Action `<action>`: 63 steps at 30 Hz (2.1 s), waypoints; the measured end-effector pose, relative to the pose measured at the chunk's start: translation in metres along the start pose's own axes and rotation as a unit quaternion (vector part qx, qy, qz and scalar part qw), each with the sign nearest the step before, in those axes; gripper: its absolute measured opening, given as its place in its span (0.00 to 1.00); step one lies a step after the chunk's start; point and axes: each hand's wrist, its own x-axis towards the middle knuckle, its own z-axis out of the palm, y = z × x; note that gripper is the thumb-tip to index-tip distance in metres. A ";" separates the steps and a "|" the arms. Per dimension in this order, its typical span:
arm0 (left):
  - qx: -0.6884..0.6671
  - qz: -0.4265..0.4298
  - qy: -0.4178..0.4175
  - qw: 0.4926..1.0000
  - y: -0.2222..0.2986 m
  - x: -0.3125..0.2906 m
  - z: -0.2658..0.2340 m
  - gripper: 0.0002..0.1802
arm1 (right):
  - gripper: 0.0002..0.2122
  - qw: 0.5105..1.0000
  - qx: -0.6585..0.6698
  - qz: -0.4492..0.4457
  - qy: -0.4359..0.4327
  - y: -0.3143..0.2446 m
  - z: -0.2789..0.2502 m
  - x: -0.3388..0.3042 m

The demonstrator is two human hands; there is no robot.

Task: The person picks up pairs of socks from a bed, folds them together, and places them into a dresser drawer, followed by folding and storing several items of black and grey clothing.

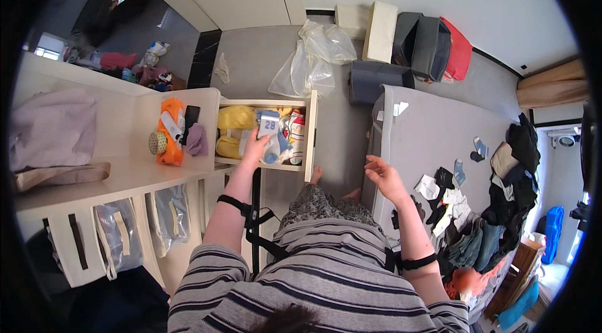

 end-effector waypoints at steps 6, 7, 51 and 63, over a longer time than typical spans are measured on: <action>0.204 0.030 -0.011 0.979 -0.033 0.027 -0.010 0.34 | 0.16 0.998 -0.043 0.027 0.030 0.000 -0.009 -0.023; 0.285 0.070 0.003 0.956 -0.034 0.027 -0.005 0.36 | 0.16 0.997 -0.052 0.032 0.038 0.003 -0.011 -0.027; 0.341 0.119 -0.465 0.808 0.046 -0.008 0.105 0.15 | 0.15 0.898 0.191 0.256 0.304 0.115 0.098 -0.058; 0.425 0.090 -0.515 0.739 0.024 -0.034 0.145 0.16 | 0.11 0.724 0.454 0.304 0.421 0.124 0.074 -0.054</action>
